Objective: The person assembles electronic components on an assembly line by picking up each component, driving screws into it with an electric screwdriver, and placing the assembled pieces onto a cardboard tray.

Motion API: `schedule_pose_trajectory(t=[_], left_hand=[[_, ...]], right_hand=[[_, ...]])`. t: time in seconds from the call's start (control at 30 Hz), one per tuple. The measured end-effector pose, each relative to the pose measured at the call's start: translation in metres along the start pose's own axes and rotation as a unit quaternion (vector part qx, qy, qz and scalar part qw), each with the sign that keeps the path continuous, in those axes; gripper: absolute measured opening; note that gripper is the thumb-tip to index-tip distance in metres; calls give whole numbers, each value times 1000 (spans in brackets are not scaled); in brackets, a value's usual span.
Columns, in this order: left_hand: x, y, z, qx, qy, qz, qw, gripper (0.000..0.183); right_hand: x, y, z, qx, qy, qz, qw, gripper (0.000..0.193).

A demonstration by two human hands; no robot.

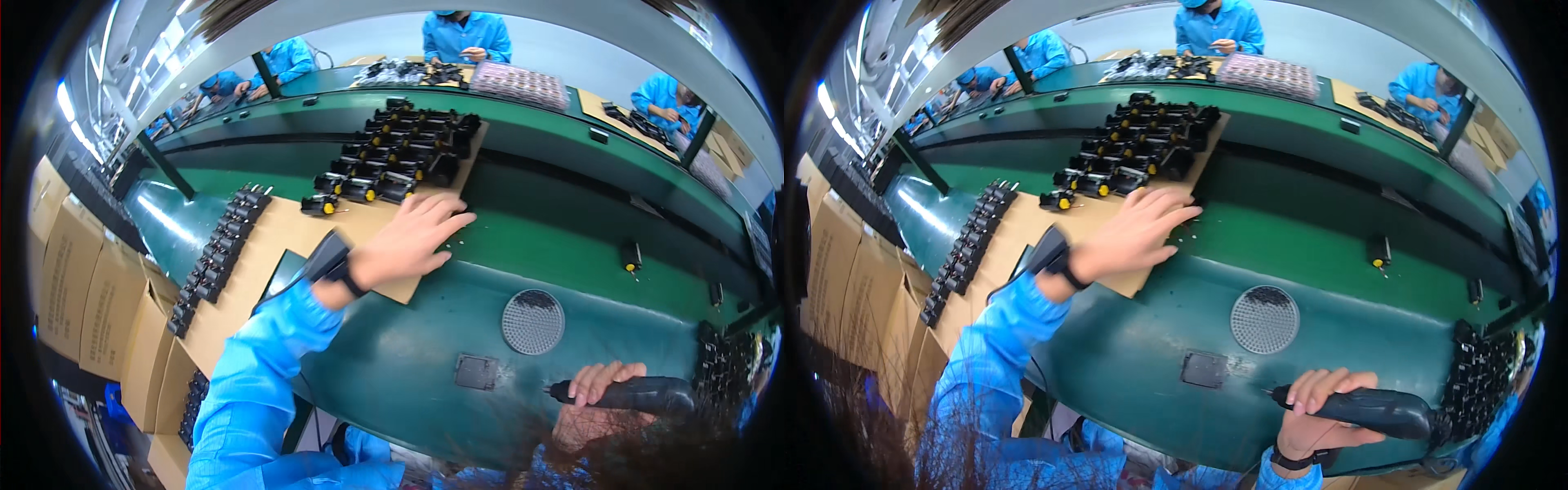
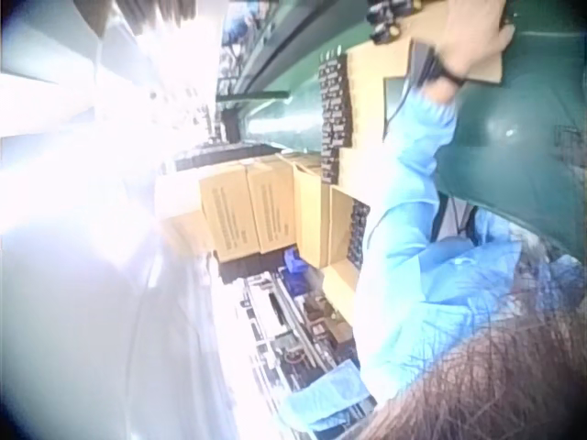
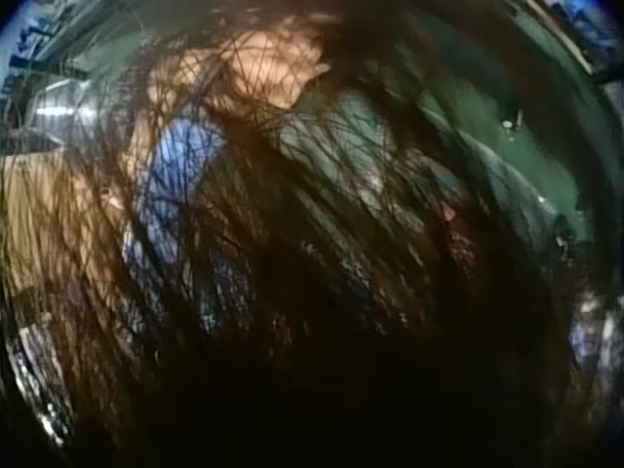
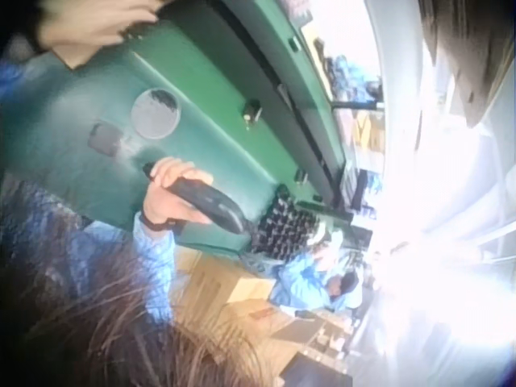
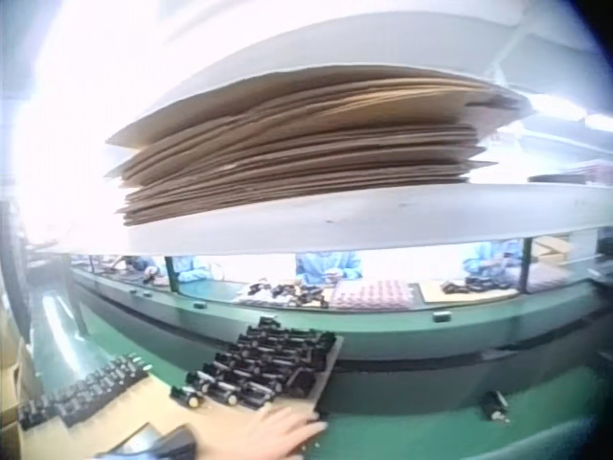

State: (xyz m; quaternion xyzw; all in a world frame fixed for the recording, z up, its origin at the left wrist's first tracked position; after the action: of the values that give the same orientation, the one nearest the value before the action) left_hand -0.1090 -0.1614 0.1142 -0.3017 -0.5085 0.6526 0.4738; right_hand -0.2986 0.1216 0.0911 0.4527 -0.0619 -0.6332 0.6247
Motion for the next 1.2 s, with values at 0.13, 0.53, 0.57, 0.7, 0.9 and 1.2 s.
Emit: schedule_pose_trajectory(t=[0.13,0.53,0.57,0.7,0.9,1.2], left_hand=[[-22,76,68,-122,25,148,981,74],[-17,108,113,-100,-173,-22,980,73],[-15,110,112,-104,-192,-69,973,76],[-16,107,96,-146,-32,-108,983,94],[-20,100,81,-172,25,-112,978,74],[-20,92,65,-143,-4,-71,987,69]], right_hand=[[-3,-5,-5,68,18,-17,997,81],[-7,-7,-2,45,22,3,999,83],[-8,-8,-2,45,20,0,999,83],[-8,-9,-4,63,16,-4,998,84],[-3,-10,-3,72,17,-15,997,83],[6,-15,-2,74,8,-46,996,81]])
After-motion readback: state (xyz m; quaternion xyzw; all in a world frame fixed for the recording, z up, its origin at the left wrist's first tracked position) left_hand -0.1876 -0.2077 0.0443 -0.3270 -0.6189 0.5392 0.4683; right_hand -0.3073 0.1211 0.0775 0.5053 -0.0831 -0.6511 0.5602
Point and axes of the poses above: each hand's wrist, its own z-axis towards the middle knuckle, its own y-axis out of the palm, x = y × z, the point moved 7 cm from there along z, towards the middle knuckle, and after that the axes turned 6 degrees about -y, right-handed, at the moved point
